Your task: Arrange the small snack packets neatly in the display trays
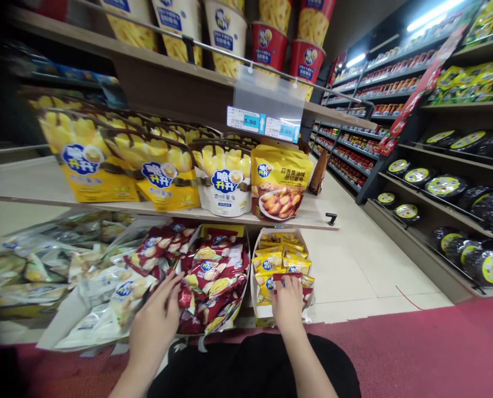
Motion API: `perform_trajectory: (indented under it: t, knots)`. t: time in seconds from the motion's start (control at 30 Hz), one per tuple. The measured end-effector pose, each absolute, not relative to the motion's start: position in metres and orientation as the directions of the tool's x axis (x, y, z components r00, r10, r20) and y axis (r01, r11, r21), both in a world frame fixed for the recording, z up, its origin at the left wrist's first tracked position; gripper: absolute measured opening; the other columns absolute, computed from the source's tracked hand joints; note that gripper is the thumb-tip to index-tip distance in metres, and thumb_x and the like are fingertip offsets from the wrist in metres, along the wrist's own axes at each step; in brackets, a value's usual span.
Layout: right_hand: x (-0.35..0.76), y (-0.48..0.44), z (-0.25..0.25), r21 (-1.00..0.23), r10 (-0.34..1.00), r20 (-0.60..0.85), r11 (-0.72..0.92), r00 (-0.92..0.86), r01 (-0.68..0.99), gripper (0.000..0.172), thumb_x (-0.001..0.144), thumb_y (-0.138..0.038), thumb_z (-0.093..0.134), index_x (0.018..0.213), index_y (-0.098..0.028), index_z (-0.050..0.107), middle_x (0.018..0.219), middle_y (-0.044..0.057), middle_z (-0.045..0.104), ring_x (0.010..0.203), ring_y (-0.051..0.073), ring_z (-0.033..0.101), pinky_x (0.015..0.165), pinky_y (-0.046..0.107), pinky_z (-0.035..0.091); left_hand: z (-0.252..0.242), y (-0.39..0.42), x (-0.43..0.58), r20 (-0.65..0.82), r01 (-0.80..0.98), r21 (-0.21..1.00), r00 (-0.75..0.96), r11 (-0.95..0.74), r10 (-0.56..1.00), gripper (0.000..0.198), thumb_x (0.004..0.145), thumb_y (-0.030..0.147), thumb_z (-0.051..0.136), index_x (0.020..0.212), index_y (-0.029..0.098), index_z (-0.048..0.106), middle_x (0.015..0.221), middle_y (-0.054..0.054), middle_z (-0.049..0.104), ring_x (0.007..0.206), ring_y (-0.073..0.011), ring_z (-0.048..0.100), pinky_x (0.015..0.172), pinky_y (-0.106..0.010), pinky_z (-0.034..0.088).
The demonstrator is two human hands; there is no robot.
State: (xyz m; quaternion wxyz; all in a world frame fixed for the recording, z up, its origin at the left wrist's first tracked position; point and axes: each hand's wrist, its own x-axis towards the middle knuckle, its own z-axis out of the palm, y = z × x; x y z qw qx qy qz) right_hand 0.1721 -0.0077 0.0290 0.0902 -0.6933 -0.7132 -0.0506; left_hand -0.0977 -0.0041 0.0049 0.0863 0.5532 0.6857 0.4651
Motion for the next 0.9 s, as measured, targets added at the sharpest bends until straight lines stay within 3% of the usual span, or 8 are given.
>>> perform_trajectory:
  t: [0.1,0.23,0.5,0.67,0.73,0.8,0.87,0.9]
  knots:
    - [0.153,-0.008,0.031,-0.060,0.994,0.014,0.106,-0.106,0.993,0.023,0.091,-0.015,0.049,0.104,-0.020,0.068,0.113,0.011,0.066,0.108,0.026,0.058,0.095,0.038,0.041,0.006,-0.004,-0.098,0.451,0.672,0.734,-0.372,-0.101,0.811,0.040,0.096,0.037,0.038,0.122,0.024,0.065,0.138,-0.005,0.057,0.120,-0.0282,0.058,0.100,-0.042,0.048]
    - [0.133,0.003,0.015,-0.055,0.971,-0.237,0.021,-0.033,0.998,0.037,0.085,0.003,0.041,0.105,-0.014,0.067,0.097,0.016,0.071,0.092,0.028,0.069,0.077,0.036,0.049,0.010,-0.005,-0.096,0.513,0.647,0.734,-0.333,-0.204,0.791,0.039,0.096,0.034,0.039,0.127,0.026,0.062,0.141,-0.004,0.054,0.126,-0.0236,0.054,0.107,-0.036,0.042]
    - [0.148,0.018,-0.004,-0.205,0.965,-0.219,0.100,-0.145,0.974,0.045,0.075,0.003,0.052,0.118,-0.010,0.060,0.118,0.017,0.066,0.114,0.026,0.061,0.093,0.032,0.046,0.025,-0.007,-0.090,0.518,0.477,0.830,-0.461,-0.291,0.721,0.041,0.096,0.037,0.041,0.126,0.019,0.062,0.138,-0.008,0.057,0.129,-0.0229,0.051,0.113,-0.037,0.034]
    - [0.157,0.008,0.004,-0.377,0.979,-0.093,0.134,-0.182,0.916,0.037,0.082,-0.006,0.051,0.114,-0.020,0.063,0.118,0.009,0.067,0.112,0.022,0.061,0.092,0.031,0.046,0.013,-0.003,-0.088,0.208,0.120,0.978,-0.488,-0.171,0.848,0.047,0.092,0.049,0.046,0.127,0.021,0.061,0.134,-0.007,0.060,0.127,-0.0245,0.052,0.110,-0.039,0.038]
    - [0.157,0.002,0.010,-0.630,0.991,-0.006,0.099,-0.132,0.770,0.023,0.090,-0.019,0.049,0.106,-0.021,0.065,0.104,0.007,0.071,0.096,0.021,0.068,0.079,0.030,0.052,0.008,-0.004,-0.083,0.109,-0.024,0.991,-0.398,-0.129,0.911,0.050,0.090,0.051,0.049,0.130,0.022,0.058,0.133,-0.007,0.061,0.126,-0.0249,0.053,0.107,-0.038,0.043]
    - [0.153,-0.006,0.016,-0.902,0.997,-0.009,0.022,-0.071,0.431,0.028,0.092,-0.042,0.050,0.104,-0.020,0.063,0.090,0.007,0.071,0.077,0.021,0.069,0.057,0.027,0.051,0.006,-0.007,-0.074,0.039,-0.152,0.985,-0.285,-0.085,0.958,0.057,0.087,0.053,0.054,0.135,0.022,0.053,0.132,-0.008,0.061,0.123,-0.0256,0.056,0.100,-0.037,0.049]
    - [0.145,-0.012,0.019,-0.990,0.989,-0.099,-0.087,-0.106,0.111,0.044,0.084,-0.058,0.057,0.106,-0.021,0.063,0.089,0.006,0.071,0.072,0.020,0.069,0.048,0.025,0.049,0.007,-0.012,-0.063,-0.003,-0.246,0.968,-0.191,-0.045,0.982,0.061,0.085,0.053,0.056,0.137,0.021,0.050,0.131,-0.010,0.062,0.121,-0.0260,0.058,0.096,-0.037,0.052]
    - [0.141,-0.015,0.019,-0.991,0.978,-0.134,-0.132,-0.158,0.019,0.047,0.079,-0.059,0.064,0.106,-0.020,0.063,0.091,0.006,0.071,0.076,0.020,0.069,0.052,0.026,0.051,0.009,-0.015,-0.058,-0.003,-0.274,0.961,-0.150,-0.039,0.989,0.061,0.084,0.053,0.058,0.136,0.021,0.051,0.130,-0.010,0.063,0.121,-0.0260,0.058,0.097,-0.037,0.051]
